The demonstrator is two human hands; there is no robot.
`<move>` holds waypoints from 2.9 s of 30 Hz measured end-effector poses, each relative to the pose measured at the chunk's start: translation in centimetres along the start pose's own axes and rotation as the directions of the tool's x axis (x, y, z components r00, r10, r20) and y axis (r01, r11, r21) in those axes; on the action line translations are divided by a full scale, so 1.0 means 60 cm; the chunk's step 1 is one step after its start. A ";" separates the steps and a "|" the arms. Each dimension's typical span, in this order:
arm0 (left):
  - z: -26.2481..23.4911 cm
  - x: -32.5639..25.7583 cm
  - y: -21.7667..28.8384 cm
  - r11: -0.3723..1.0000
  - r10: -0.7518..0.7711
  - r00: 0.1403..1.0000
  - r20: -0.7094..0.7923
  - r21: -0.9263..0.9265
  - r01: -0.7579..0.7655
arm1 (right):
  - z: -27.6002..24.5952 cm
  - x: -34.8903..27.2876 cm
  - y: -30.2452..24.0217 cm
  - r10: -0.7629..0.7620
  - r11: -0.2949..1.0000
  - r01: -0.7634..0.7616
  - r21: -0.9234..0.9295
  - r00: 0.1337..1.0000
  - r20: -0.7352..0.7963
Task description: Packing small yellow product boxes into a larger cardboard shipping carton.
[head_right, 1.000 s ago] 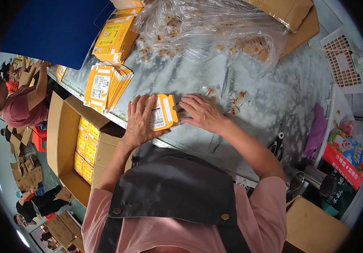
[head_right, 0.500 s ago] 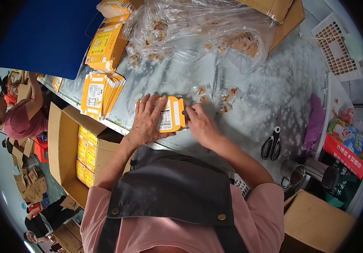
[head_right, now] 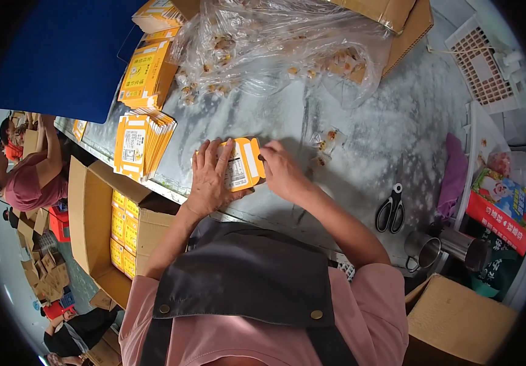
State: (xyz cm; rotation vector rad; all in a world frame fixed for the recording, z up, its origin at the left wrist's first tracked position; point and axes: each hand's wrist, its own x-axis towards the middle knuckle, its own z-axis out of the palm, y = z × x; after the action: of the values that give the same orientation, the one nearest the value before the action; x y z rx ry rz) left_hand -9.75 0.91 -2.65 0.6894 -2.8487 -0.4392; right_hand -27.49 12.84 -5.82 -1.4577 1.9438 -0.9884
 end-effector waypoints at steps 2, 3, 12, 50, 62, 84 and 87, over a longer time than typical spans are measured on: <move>0.001 -0.003 -0.001 1.000 0.004 1.000 0.002 -0.012 -0.004 | -0.032 -0.010 0.004 0.022 0.999 -0.023 0.039 1.000 0.014; 0.000 -0.007 -0.005 1.000 -0.005 1.000 -0.003 0.005 0.005 | -0.063 -0.012 0.006 0.006 0.995 -0.018 -0.101 0.993 -0.114; 0.002 -0.006 -0.005 1.000 -0.005 1.000 -0.002 0.030 0.005 | -0.068 -0.045 0.068 0.120 0.993 -0.122 -0.001 0.974 -0.194; -0.034 -0.001 0.073 0.506 -0.397 0.913 -0.096 -0.853 0.130 | 0.002 -0.004 -0.077 0.169 0.784 0.141 0.605 0.888 -0.427; -0.056 0.009 0.083 0.545 -0.517 0.659 -0.547 -0.803 -0.240 | -0.020 0.015 -0.127 -0.356 0.857 0.499 0.125 0.750 -0.557; -0.052 -0.041 0.044 0.625 -0.396 0.722 -0.567 -0.743 -0.241 | 0.035 -0.007 -0.134 -0.191 0.846 0.322 0.426 0.927 -0.322; -0.045 -0.047 0.033 0.677 -0.329 0.721 -0.610 -0.685 -0.270 | 0.031 -0.007 -0.141 -0.164 0.823 0.276 0.496 0.952 -0.257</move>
State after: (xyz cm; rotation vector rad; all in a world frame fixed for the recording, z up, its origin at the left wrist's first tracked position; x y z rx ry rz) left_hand -7.48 3.24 0.23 0.5505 -1.6871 -1.0133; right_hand -21.00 11.42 -0.20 -1.3051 1.4623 -1.6837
